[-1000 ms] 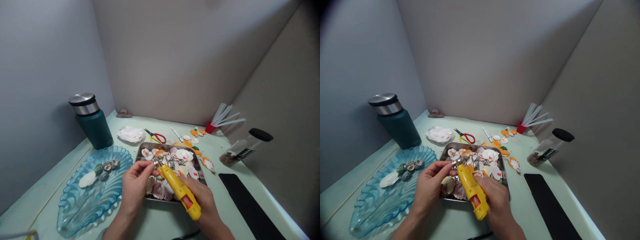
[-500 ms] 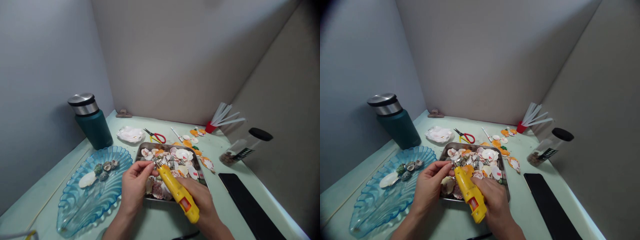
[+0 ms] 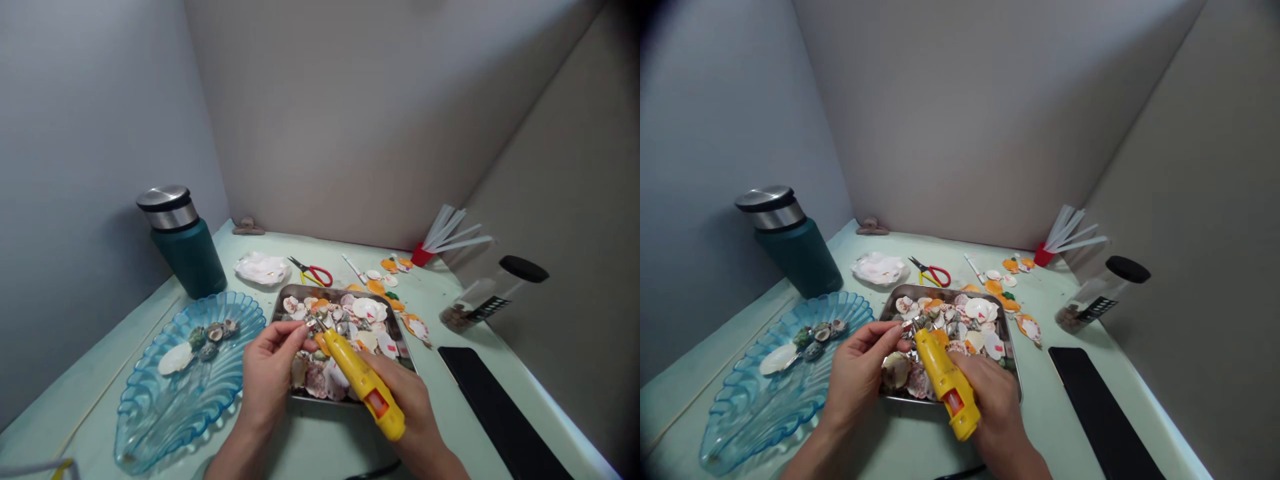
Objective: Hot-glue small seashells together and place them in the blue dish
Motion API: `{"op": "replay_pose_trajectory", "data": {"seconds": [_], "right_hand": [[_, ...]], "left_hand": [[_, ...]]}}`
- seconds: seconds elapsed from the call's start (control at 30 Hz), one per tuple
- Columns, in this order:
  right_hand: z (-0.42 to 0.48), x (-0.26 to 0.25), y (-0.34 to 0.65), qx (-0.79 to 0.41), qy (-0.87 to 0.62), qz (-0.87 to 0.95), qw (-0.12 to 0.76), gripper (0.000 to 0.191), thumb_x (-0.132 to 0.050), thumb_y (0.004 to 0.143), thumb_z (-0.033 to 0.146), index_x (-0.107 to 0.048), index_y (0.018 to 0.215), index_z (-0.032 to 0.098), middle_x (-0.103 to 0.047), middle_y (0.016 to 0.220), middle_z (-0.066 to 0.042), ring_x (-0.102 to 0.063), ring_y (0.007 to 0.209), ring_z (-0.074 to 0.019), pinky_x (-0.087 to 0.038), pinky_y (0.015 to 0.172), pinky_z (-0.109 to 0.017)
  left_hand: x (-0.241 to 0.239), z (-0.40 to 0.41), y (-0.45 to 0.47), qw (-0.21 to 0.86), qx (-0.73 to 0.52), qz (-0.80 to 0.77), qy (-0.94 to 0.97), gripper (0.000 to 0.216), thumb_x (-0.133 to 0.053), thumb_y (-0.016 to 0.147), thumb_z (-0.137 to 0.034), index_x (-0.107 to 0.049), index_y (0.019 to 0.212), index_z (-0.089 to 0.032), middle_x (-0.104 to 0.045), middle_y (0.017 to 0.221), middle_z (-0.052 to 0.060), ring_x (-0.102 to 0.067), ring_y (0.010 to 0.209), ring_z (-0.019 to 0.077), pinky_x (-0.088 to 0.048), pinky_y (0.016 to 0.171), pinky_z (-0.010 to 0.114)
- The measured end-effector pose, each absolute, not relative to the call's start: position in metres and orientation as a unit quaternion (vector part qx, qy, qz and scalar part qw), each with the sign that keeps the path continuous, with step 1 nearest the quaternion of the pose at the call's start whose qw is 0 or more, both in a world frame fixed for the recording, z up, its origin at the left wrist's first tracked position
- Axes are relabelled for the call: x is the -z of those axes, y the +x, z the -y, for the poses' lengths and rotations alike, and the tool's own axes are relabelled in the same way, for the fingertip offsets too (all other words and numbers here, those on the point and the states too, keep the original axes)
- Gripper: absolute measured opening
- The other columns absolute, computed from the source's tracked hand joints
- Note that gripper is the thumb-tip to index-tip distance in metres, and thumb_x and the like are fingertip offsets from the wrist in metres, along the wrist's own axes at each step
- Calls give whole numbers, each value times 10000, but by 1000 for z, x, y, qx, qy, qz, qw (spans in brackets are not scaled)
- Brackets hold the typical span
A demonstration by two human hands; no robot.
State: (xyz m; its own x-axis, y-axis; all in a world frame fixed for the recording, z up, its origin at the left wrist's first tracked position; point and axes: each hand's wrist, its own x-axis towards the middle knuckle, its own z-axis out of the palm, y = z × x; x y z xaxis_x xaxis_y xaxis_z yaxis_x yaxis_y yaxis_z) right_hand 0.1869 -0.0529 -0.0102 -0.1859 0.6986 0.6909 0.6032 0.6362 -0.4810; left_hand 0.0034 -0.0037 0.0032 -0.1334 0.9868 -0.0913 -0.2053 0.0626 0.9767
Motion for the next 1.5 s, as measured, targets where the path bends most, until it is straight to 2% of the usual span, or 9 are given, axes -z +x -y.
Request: {"op": "replay_pose_trajectory", "data": {"seconds": [0.63,0.83,1.03,1.2,1.4,1.5], "right_hand": [[51,6,184,-83,-422,774,465,160,-555,890,285,-627,996,188,-749,804,-58,-703,658,-195,-551,599,-274],[53,8,186,-63,-425,774,465,186,-549,903,321,-616,1019,192,-750,818,-60,-708,672,-199,-559,604,-282],[52,7,187,-34,-429,756,493,199,-528,920,331,-623,1032,197,-760,865,-82,-729,741,-214,-572,626,-278],[52,5,184,-55,-431,759,484,205,-552,898,339,-648,991,184,-761,815,-77,-719,669,-210,-568,595,-278],[52,11,185,-83,-431,768,466,196,-553,888,310,-644,1000,178,-744,786,-72,-692,636,-200,-549,596,-288],[52,12,186,-82,-426,770,468,216,-559,885,315,-641,1023,171,-744,795,-78,-690,641,-205,-547,594,-295]], "left_hand": [[-6,4,5,529,-575,-490,386,209,-739,703,-330,-694,787,-143,-677,551,2,-624,592,134,-475,668,245],[-4,2,5,545,-574,-488,368,255,-747,690,-360,-687,806,-141,-685,559,13,-612,560,123,-451,564,207],[-5,4,5,540,-566,-496,377,253,-739,700,-356,-691,817,-137,-695,570,21,-622,572,125,-448,560,200],[-7,5,5,532,-568,-497,384,243,-743,692,-345,-699,804,-134,-691,567,21,-630,573,139,-464,583,223],[-7,5,6,545,-567,-494,369,240,-749,686,-350,-691,789,-141,-673,552,6,-598,530,124,-428,507,206],[-6,3,6,542,-572,-491,370,237,-753,682,-346,-690,782,-141,-671,543,4,-603,546,121,-445,542,204]]}}
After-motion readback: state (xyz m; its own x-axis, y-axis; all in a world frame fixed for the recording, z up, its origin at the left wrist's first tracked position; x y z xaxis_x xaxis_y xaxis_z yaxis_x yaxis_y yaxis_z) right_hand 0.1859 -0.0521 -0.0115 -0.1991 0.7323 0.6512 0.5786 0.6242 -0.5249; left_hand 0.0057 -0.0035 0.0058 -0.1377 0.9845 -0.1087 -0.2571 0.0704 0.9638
